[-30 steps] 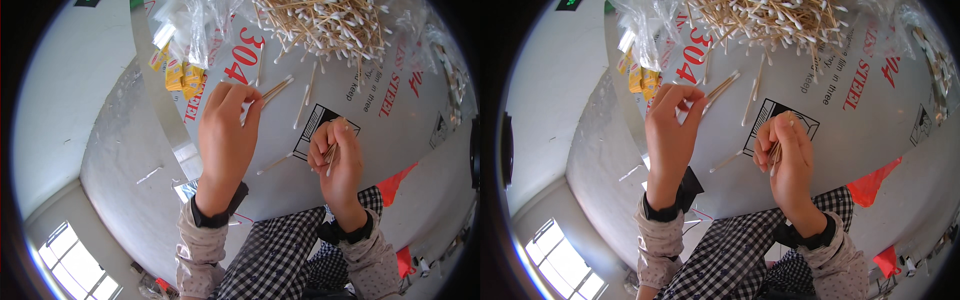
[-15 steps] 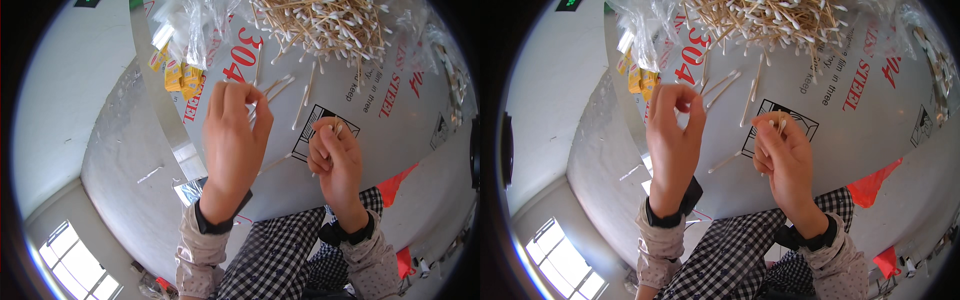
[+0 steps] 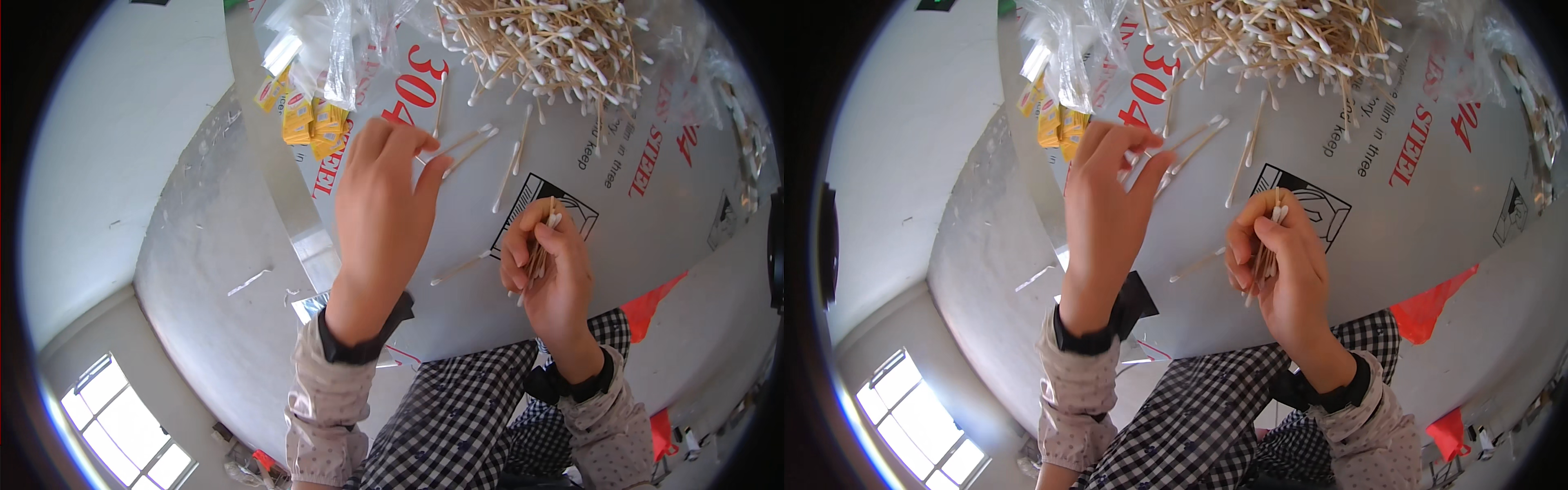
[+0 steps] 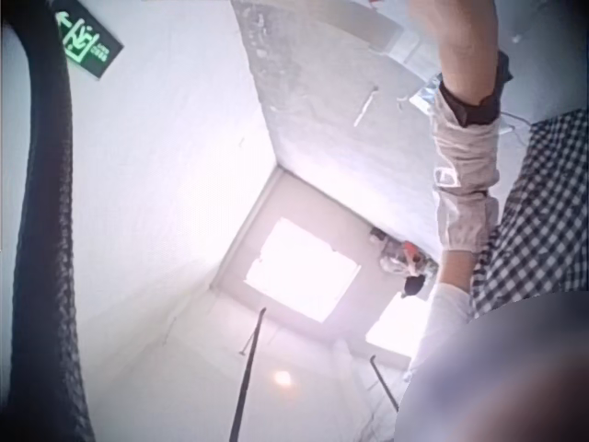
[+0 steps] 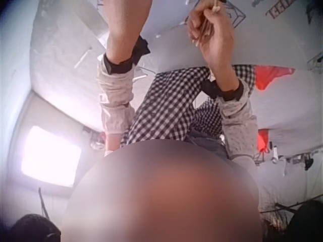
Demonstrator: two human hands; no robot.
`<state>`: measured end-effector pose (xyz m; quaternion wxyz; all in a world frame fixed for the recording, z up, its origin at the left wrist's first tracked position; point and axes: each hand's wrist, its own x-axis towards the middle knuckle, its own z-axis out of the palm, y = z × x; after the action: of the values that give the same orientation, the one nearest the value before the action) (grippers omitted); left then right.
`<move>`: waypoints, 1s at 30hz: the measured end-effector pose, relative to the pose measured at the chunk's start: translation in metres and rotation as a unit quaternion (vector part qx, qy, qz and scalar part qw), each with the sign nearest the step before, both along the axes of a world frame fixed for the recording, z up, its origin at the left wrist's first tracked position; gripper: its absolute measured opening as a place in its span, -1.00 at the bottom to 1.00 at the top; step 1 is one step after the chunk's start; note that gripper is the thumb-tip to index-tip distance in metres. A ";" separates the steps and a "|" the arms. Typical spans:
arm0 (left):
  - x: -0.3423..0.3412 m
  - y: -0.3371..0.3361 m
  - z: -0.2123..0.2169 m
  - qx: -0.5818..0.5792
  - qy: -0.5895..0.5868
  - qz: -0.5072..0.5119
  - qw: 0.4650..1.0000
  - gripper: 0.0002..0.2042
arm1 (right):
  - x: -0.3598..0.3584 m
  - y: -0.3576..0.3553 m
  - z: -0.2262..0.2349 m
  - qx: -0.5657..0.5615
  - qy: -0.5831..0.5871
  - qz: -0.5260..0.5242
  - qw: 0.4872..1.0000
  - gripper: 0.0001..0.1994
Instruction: Sorting and arranging cotton swabs on a workbench for packaging.
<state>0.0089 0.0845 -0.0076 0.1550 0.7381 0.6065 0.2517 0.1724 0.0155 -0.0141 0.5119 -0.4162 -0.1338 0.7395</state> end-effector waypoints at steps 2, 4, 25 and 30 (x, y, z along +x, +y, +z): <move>0.004 0.009 -0.003 -0.023 0.029 -0.005 0.999 -0.85 | 0.001 0.000 0.000 -0.003 0.009 0.012 1.000 -0.85; 0.004 0.011 0.000 -0.040 0.084 -0.016 0.996 -0.87 | -0.001 0.001 0.002 -0.006 0.018 0.023 1.000 -0.84; 0.030 0.001 0.013 -0.112 0.054 0.025 0.992 -0.76 | 0.016 0.002 -0.001 -0.016 0.008 -0.084 0.996 -0.68; 0.064 0.000 -0.010 -0.006 0.018 -0.012 1.000 -0.67 | 0.017 0.000 -0.003 -0.011 0.011 -0.083 0.996 -0.68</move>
<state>0.0726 0.0842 -0.0174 0.1514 0.7492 0.6015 0.2325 0.1893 0.0152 -0.0168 0.5681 -0.4238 -0.0848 0.7004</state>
